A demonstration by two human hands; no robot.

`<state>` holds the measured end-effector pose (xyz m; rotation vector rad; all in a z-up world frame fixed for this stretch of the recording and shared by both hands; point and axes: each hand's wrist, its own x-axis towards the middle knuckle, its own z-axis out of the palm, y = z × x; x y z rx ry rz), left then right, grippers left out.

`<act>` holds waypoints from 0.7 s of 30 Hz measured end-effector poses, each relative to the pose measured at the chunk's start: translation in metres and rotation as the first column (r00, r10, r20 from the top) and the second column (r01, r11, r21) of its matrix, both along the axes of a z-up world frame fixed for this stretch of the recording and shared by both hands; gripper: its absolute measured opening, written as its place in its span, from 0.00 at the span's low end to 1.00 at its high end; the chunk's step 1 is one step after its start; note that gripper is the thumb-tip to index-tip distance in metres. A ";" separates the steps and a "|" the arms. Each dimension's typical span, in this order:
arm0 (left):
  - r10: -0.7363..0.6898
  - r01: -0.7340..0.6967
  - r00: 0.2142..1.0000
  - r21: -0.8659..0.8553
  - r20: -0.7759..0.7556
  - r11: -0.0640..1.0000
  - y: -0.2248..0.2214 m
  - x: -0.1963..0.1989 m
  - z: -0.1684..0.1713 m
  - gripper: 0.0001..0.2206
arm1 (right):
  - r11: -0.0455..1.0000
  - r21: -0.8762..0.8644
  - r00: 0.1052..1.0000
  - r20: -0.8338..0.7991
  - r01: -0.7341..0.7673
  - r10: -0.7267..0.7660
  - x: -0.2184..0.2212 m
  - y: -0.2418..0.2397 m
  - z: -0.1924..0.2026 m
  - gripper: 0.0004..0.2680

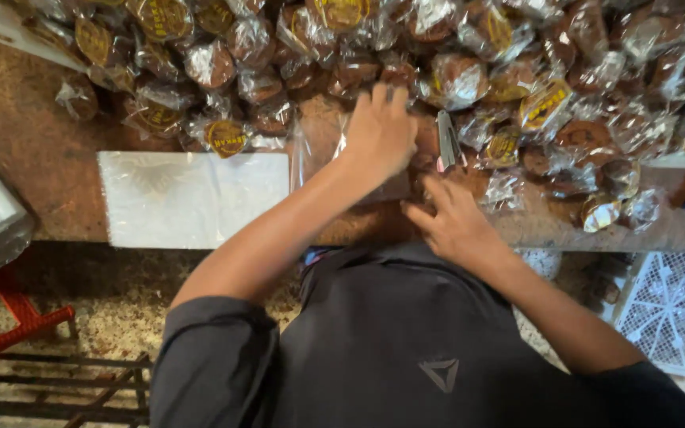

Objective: The person organizes clear plastic bags on a table and then places multiple individually wrapped bakery items into one of the bags, eventually using a tool to close the bag.

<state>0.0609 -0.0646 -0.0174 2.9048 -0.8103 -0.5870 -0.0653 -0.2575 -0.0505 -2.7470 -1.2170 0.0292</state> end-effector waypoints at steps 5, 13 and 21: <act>0.057 -0.019 0.996 0.455 -0.071 0.891 0.007 0.012 0.029 0.13 | 0.901 0.432 0.989 -0.141 0.021 0.045 0.009 -0.026 -0.004 0.18; 0.315 -0.130 0.836 0.395 -0.449 0.910 0.049 0.029 0.042 0.14 | 0.783 0.578 0.954 -0.294 0.228 -0.061 0.033 -0.017 -0.007 0.19; 0.375 -0.433 0.803 -0.020 -0.463 0.901 0.096 0.024 -0.040 0.07 | 0.041 0.375 0.376 -0.926 0.926 -0.016 0.100 0.085 -0.007 0.14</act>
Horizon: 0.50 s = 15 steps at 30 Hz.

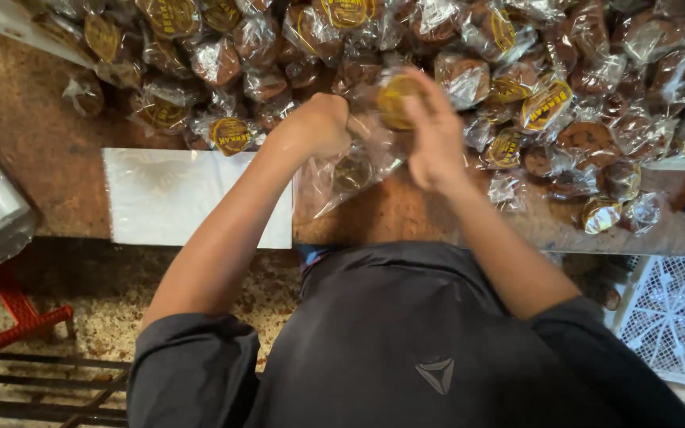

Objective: The person organizes clear plastic bags on a table and then places multiple individually wrapped bakery items into one of the bags, eventually using a tool to close the bag.

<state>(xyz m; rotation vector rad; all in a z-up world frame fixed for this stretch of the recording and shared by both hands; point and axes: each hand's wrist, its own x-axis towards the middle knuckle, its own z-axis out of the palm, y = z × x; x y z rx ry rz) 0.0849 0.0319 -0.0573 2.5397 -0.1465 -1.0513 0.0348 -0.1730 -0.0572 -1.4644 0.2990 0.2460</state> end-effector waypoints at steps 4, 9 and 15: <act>0.075 -0.079 0.995 -0.072 -0.066 0.994 -0.002 -0.010 0.055 0.16 | 0.930 -0.367 0.886 0.428 -0.009 0.178 -0.009 0.036 -0.017 0.18; 0.175 -0.199 0.972 -0.157 -0.155 0.967 -0.005 -0.018 0.084 0.22 | 0.884 -0.417 0.726 0.538 -0.213 0.429 -0.011 0.016 -0.038 0.13; 0.154 -0.168 0.984 -0.165 -0.095 0.972 -0.023 -0.007 0.033 0.21 | 0.752 -0.421 0.550 0.514 -0.507 0.658 0.004 -0.006 -0.100 0.09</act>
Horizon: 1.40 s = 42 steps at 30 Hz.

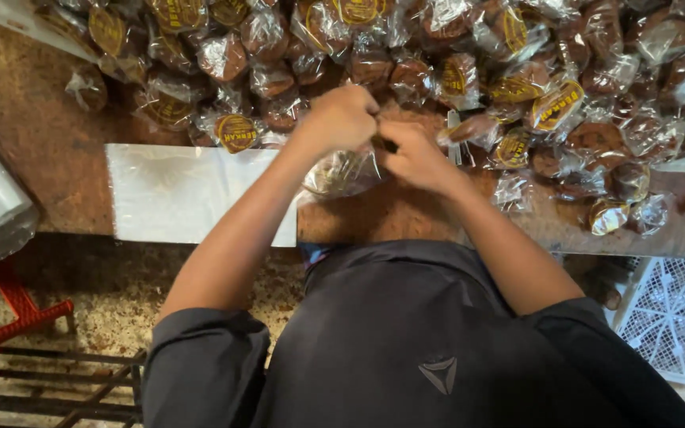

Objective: The person organizes clear plastic bags on a table and then places multiple individually wrapped bakery items into one of the bags, eventually using a tool to close the bag.

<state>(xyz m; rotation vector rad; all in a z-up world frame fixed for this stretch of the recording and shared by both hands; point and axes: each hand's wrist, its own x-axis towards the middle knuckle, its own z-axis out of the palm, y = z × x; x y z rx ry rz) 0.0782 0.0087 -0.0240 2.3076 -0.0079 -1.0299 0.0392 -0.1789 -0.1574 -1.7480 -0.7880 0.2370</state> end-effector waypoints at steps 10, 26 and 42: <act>0.498 -0.285 0.346 -0.417 0.795 0.863 0.034 -0.073 -0.019 0.11 | 0.784 -0.086 0.754 -0.226 0.615 -0.616 -0.013 0.018 0.045 0.11; 0.176 -0.182 0.973 0.028 0.148 0.983 -0.011 -0.021 0.044 0.20 | 0.877 -0.185 0.820 -0.310 0.444 -0.481 -0.049 -0.005 0.077 0.21; 0.280 0.042 0.758 -0.473 0.589 0.880 -0.013 -0.027 -0.013 0.07 | 0.905 -0.240 0.867 -0.284 0.350 -0.411 -0.047 -0.003 0.045 0.08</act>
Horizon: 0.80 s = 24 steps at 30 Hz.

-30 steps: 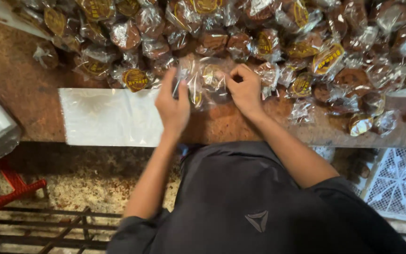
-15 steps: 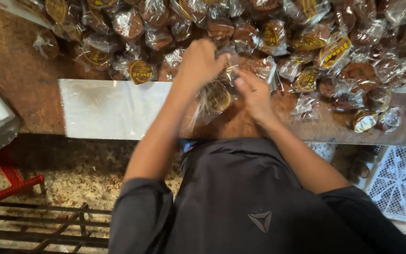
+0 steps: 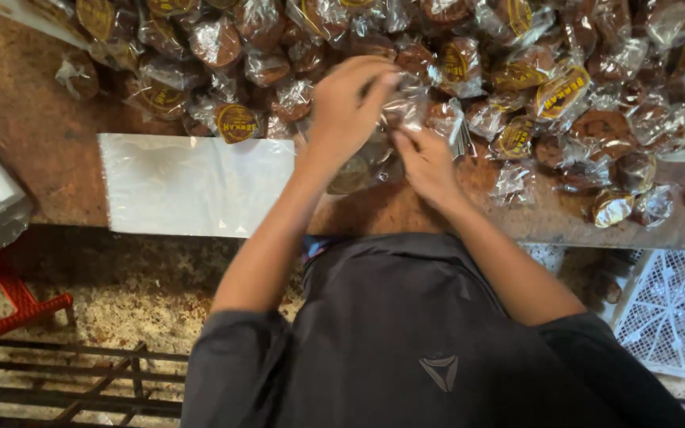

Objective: The person organizes clear plastic bags on a table and then places multiple individually wrapped bakery items into one of the bags, eventually using a tool to close the bag.

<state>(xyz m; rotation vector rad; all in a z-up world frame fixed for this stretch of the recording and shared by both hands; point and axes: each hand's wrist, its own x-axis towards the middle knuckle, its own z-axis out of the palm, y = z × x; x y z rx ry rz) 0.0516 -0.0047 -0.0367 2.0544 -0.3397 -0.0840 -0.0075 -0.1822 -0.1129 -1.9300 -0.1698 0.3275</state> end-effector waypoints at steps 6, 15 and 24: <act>0.497 -0.512 0.835 0.003 0.235 0.859 -0.002 -0.089 -0.002 0.16 | 0.931 0.266 0.966 -0.010 0.252 -0.259 -0.017 0.002 0.015 0.05; 0.416 -0.413 0.909 -0.071 0.023 0.908 -0.012 -0.098 -0.050 0.20 | 0.994 -0.059 0.982 0.160 -0.094 0.103 -0.012 -0.018 0.011 0.10; 0.366 -0.365 0.930 -0.230 -0.037 0.902 -0.005 -0.082 -0.049 0.32 | 0.979 0.184 0.994 -0.045 -0.088 0.098 -0.010 -0.003 0.055 0.18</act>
